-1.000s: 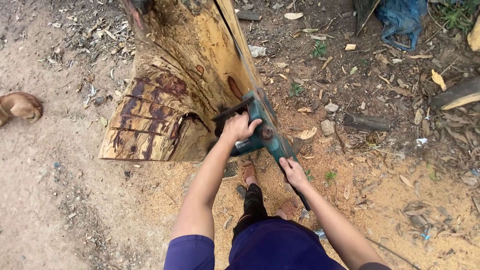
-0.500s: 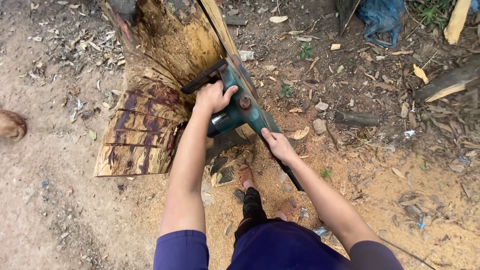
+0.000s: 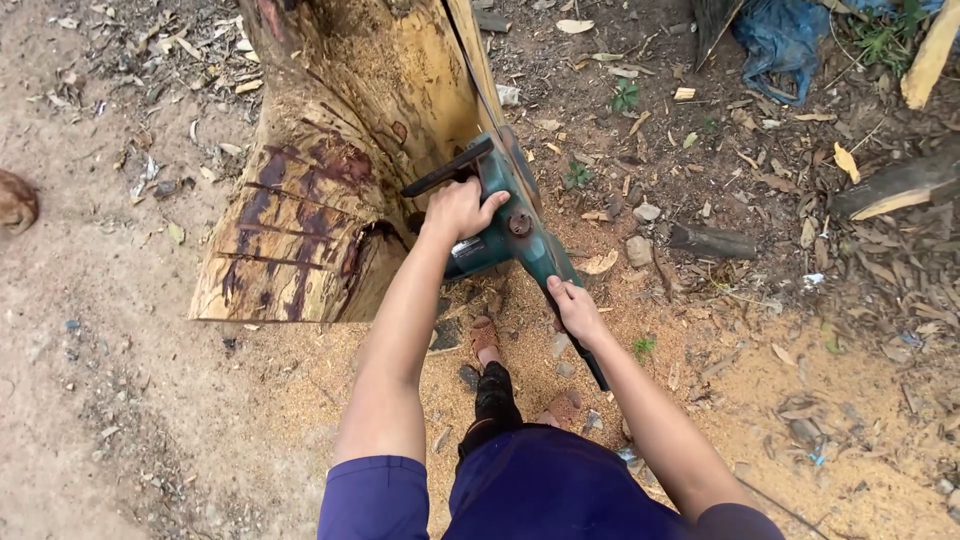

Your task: Using an electric hand saw to cut a slice from a large wooden stump on the ground.

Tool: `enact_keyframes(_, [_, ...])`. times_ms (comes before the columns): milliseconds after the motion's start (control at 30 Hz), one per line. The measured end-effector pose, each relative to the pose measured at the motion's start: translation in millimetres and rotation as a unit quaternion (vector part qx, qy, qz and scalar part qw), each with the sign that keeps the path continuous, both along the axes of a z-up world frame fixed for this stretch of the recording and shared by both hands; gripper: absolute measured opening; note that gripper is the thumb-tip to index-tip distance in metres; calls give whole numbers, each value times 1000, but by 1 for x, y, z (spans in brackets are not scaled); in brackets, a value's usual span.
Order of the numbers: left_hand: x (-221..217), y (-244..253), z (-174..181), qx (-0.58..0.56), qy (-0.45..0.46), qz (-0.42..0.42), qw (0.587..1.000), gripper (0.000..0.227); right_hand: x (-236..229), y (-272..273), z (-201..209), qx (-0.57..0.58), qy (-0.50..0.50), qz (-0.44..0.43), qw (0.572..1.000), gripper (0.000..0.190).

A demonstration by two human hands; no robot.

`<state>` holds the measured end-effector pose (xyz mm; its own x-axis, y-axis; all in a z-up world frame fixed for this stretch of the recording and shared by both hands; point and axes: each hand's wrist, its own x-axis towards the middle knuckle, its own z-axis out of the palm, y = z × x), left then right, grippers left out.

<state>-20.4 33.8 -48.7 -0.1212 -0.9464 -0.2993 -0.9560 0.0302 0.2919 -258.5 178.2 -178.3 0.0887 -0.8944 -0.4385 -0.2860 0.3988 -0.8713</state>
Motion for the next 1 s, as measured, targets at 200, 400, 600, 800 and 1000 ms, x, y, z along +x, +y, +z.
enact_keyframes(200, [-9,20,-18,11,16,-5,1000,74,-9,22,-7,-6,-15,1,1000,61])
enact_keyframes(400, [-18,35,-35,14,30,-8,999,77,-22,38,-30,-10,-11,9,1000,63])
enact_keyframes(600, [-24,50,-43,16,31,-15,999,77,-26,57,-27,-12,-12,6,1000,65])
enact_keyframes(800, [-30,55,-46,29,32,-16,999,78,-32,62,-40,-6,-11,-1,1000,65])
enact_keyframes(1000, [-33,63,-55,47,31,-19,998,77,-44,68,-84,-3,-22,-15,1000,64])
